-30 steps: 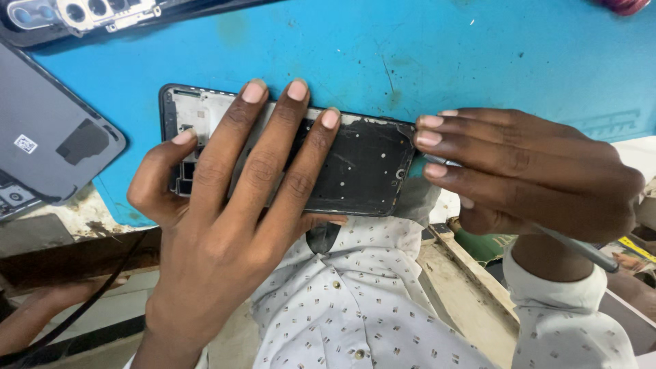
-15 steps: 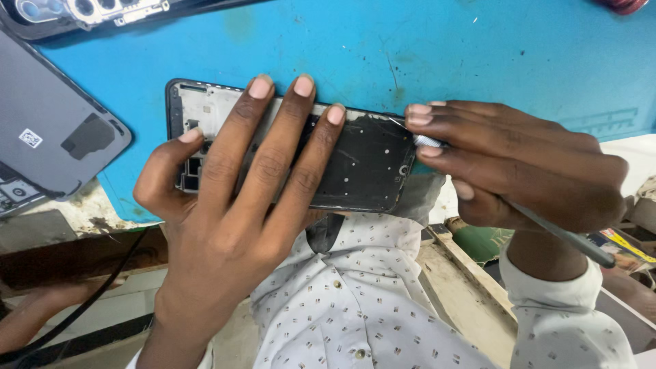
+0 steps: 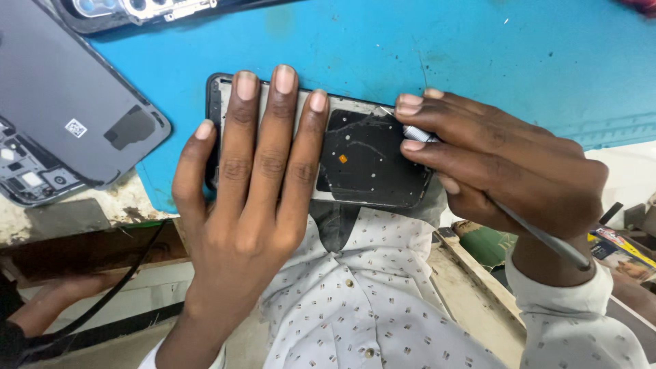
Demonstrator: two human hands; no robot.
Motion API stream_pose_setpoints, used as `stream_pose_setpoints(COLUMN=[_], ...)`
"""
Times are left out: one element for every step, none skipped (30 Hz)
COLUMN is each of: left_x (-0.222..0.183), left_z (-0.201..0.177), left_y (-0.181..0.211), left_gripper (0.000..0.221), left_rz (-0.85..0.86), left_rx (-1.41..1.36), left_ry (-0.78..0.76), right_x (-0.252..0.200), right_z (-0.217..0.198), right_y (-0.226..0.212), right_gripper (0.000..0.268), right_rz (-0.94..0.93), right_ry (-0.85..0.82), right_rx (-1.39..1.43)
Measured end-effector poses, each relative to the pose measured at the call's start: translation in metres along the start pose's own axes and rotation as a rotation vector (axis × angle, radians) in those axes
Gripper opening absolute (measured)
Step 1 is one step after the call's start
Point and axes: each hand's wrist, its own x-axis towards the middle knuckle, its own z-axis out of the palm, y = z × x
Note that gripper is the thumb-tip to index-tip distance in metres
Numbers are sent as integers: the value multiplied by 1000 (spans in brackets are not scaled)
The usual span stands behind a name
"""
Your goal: The person uses a metal prying tool to carefully separate the back cover from the frame of a disassembled smartphone. They work along the edges of the device, prying at the adhesive seal to detach the casing while holding the phone steady with their other hand.
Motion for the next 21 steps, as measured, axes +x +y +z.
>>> stream_pose_setpoints(left_x=[-2, -2, -1, -2, -2, -4, -7, -7, -7, -7, -8, -10, -12, -14, -16, -17, -17, -18, -20, -22, -22], left_z=[0, 1, 2, 3, 4, 4, 3, 4, 6, 7, 8, 8, 9, 12, 15, 19, 24, 28, 29, 30, 31], left_y=[0, 0, -1, -1, -2, -2, -2, -2, -2, -1, -2, -3, -4, -5, -6, -6, -4, -3, -4, -5, -5], left_gripper=[38, 37, 37, 37, 36, 36, 36, 35, 35, 37, 39, 41, 39, 37, 36, 36, 36, 36, 34, 33, 32], left_rz=[-5, -4, -3, -6, -9, -8, -20, -15, -10, -9, -8, -16, -9, -3, 4, 1, -1, 5, 20, 38, 56], left_rx=[13, 18, 22, 3, -16, -37, -21, -21, -20, -48, -75, -90, -80, -69, -59, -34, -10, 4, 22, 34, 47], left_ry=[2, 12, 23, 32, 43, 46, 45, 52, 59, 63, 67, 68, 89, 110, 132, 197, 262, 327, 339, 350, 362], right_x=[1, 0, -2, 0, 1, 2, 3, 2, 2, 3, 1, 2, 3, 4, 4, 6, 9, 11, 12, 12, 13], right_z=[1, 0, -1, -2, -2, -2, -1, 1, 7, 9, 6, 4, 2, 1, 0, -1, -1, -1, -1, 1, 6], right_y=[-1, -3, -5, -3, -2, -2, -1, -2, -2, -2, -4, -5, -7, -9, -12, -13, -11, -10, -9, -9, -11], right_gripper=[21, 21, 22, 22, 22, 21, 20, 19, 18, 17, 17, 18, 18, 18, 18, 18, 18, 19, 19, 17, 15], right_rz=[-7, 7, 20, 16, -6, -22, -37, -42, -47, -57, -36, -29, -21, -10, 1, 11, -17, -31, -46, -47, -48], right_ry=[4, 4, 4, -3, 3, 11, 18, 37, 55, 72, 56, 39, 22, 50, 79, 105, 86, 70, 55, 88, 121], right_rx=[-6, -7, -8, 1, 9, 22, 36, 15, -7, -24, -30, -27, -25, -16, -7, 2, 6, 4, 3, 2, 0])
